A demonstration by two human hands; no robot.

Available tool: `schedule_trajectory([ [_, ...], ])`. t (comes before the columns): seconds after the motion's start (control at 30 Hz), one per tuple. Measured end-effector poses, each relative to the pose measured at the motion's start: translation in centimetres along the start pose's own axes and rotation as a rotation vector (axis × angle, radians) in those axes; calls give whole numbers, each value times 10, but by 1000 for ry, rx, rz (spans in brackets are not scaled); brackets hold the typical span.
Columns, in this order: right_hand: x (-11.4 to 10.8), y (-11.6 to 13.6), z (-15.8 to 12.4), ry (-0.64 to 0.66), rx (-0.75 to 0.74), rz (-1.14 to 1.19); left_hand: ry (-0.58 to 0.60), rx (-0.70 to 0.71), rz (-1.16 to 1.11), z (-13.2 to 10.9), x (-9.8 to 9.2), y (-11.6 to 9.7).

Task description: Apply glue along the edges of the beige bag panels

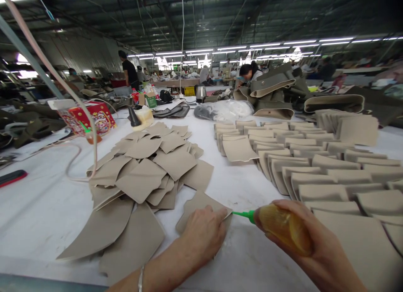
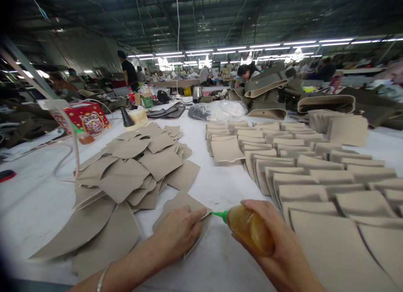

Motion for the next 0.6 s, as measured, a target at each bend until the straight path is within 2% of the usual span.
schedule_trajectory([
  [0.13,0,-4,-1,-9,34,10,-15,-24,7,-2,4,-1],
  [0.3,-1,-11,2,-35,123,49,15,-47,-14,-3,1,-2],
  [0.37,-2,-13,2,-61,126,33,33,-58,-23,-3,0,-2],
  [0.53,1,-19,-5,-17,154,53,28,-69,-50,-5,1,-1],
  [0.6,-1,-19,-4,-48,165,56,20,-60,-62,-5,1,-1],
])
Point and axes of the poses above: each hand's wrist, its own z-axis towards the middle knuckle, its own x-axis out of the palm, y = z × x, the point moved 7 cm from there along z, towards the middle knuckle, and after that the axes turned 12 degrees about -y, right-handed, at the moved point
